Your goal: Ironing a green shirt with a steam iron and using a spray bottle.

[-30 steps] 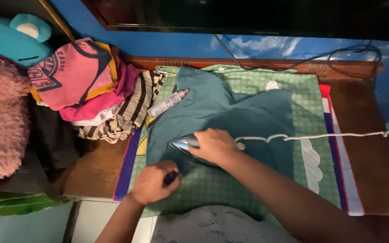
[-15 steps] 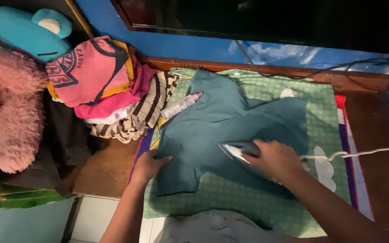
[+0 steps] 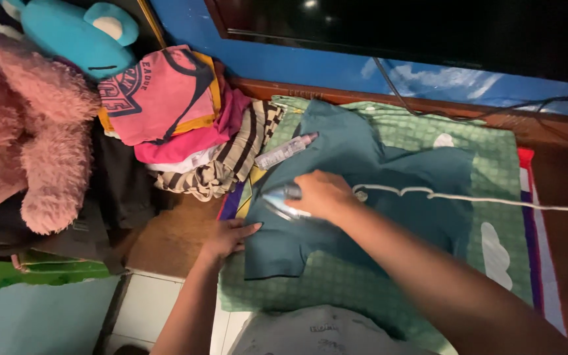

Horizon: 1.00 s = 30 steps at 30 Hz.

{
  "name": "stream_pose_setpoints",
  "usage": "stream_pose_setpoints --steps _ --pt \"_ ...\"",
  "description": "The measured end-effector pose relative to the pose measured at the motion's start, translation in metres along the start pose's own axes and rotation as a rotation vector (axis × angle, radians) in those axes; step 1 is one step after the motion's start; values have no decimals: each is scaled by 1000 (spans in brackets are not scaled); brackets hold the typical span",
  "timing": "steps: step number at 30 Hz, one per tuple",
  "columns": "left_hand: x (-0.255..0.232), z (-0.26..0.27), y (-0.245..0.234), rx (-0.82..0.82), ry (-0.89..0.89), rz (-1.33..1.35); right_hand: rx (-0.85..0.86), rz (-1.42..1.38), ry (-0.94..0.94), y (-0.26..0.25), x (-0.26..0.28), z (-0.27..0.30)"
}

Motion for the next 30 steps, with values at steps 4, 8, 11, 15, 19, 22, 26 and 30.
stream_pose_setpoints --steps 4,8,11,15,19,22,26,30 --pt "11 -6 -4 2 27 3 37 36 -103 4 15 24" --pt "12 -13 0 34 -5 15 -26 20 -64 0 17 17" --pt "10 -11 2 44 -30 5 -27 3 47 -2 13 -6" --pt "5 -8 -3 15 -16 -77 -79 -39 158 -4 0 -13" --pt "13 -14 -4 3 -13 -134 -100 -105 289 -7 -40 8" --pt "22 -19 -7 10 -21 -105 -44 3 388 -12 -80 34" --pt "-11 -3 2 9 -36 -157 -90 31 468 -24 -126 53" --pt "-5 -5 0 -7 -25 -164 -48 2 533 -21 -149 71"
Point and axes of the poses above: each hand's wrist, its own z-axis away from the middle knuckle, its own y-axis out of the palm, x = y × z, the point moved 8 cm from there along -z, towards the middle knuckle, and after that the axes turned 14 degrees about y, right-handed, at the moved point
